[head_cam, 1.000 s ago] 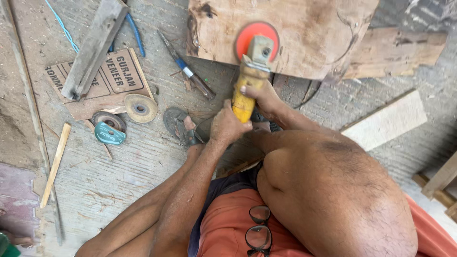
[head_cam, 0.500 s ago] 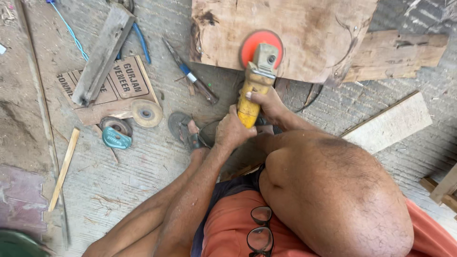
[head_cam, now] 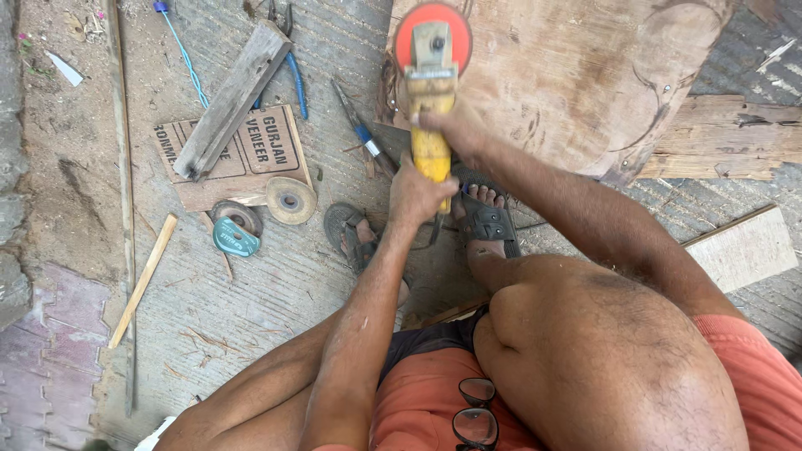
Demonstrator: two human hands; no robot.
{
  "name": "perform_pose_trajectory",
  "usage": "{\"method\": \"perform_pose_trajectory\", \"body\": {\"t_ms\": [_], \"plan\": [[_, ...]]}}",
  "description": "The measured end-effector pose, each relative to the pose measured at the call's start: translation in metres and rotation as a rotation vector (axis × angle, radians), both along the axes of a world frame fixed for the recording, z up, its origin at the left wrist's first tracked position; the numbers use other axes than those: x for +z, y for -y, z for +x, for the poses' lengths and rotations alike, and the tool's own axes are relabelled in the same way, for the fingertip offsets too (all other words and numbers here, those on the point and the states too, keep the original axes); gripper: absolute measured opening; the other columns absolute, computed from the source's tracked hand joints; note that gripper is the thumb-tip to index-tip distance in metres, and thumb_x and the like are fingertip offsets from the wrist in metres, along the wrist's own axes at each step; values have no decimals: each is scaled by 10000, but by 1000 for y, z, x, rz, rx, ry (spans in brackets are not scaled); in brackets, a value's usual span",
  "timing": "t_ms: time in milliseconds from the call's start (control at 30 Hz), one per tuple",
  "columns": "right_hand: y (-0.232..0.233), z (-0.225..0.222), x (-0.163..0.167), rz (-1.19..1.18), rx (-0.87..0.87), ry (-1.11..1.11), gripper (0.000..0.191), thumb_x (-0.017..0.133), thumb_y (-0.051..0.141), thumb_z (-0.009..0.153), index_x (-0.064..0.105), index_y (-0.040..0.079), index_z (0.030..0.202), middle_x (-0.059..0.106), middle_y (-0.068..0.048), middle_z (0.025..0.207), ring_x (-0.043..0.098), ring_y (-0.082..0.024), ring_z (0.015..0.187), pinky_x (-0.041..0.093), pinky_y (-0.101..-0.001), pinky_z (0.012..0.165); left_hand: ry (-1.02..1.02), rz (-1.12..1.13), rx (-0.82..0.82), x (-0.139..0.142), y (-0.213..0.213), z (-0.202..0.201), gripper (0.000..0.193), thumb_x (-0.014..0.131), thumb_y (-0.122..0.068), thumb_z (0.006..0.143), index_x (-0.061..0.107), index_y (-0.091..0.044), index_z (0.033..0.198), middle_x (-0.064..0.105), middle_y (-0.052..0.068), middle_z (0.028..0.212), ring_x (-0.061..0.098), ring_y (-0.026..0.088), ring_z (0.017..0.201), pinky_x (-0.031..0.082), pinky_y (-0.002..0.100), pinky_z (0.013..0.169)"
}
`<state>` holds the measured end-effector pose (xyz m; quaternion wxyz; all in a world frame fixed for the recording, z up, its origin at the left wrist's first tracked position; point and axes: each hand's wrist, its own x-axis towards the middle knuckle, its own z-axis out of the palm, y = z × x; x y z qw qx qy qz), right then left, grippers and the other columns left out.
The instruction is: The person sits on the ground and files the edge of a wooden board with a hand file, then uses an angle grinder to grind and smooth the surfaces of wooden boards and a wooden box, repositioning the wood pieces between passes.
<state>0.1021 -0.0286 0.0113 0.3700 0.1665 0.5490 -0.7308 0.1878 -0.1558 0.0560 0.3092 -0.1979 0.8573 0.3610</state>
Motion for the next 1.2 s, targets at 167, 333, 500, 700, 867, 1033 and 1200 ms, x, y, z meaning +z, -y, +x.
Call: {"method": "perform_pose_trajectory", "body": {"t_ms": [167,333,500,700,867,1033,1200], "plan": [[-40,-56,-11,-54,-143,-22,510,718,124,838,517,28,1298,683,-161,1121,742,-299,1016,671,-477,952,-14,119,-52,-12,-34,-66,816,834,-377,611,551,0,1278,769,137,1026,798,271,887,639,413,791],[-108,-54,-17,-193,-426,-69,400,689,187,938,545,10,1267,665,-134,1073,713,-276,950,648,-452,876,-114,-9,-370,-8,-82,-108,930,920,-487,576,521,18,1247,723,168,1057,730,313,958,594,428,859],[-103,-49,-17,-194,-462,-95,384,690,132,909,538,6,1238,659,-144,1049,721,-271,913,665,-466,876,-36,37,-368,-7,-70,-114,949,900,-419,584,486,16,1319,725,182,1093,742,319,998,597,425,897],[-27,-106,-19,-250,-261,-95,354,669,82,882,563,-2,1209,694,-144,1031,749,-270,874,671,-441,836,-191,81,-81,-15,-20,-125,965,905,-323,563,433,17,1333,711,164,1077,732,305,956,589,436,866],[32,-123,-15,-77,-66,7,442,722,66,806,593,5,1224,733,-134,994,761,-262,899,683,-435,826,-9,72,65,-6,18,-119,812,833,-339,680,465,24,1306,738,131,1050,776,267,915,654,383,830],[29,-48,12,-89,-73,-303,509,855,178,835,705,-68,1254,748,-176,1130,730,-261,985,621,-397,865,-197,244,221,12,9,-39,742,850,-314,687,553,18,1281,752,122,1053,755,239,932,613,394,832],[10,-3,70,380,137,-525,890,918,355,663,496,13,1367,704,-175,1166,691,-306,1057,538,-393,919,-479,205,249,20,-7,4,918,949,-160,618,423,64,1336,665,144,1141,694,275,1017,574,388,884]]}}
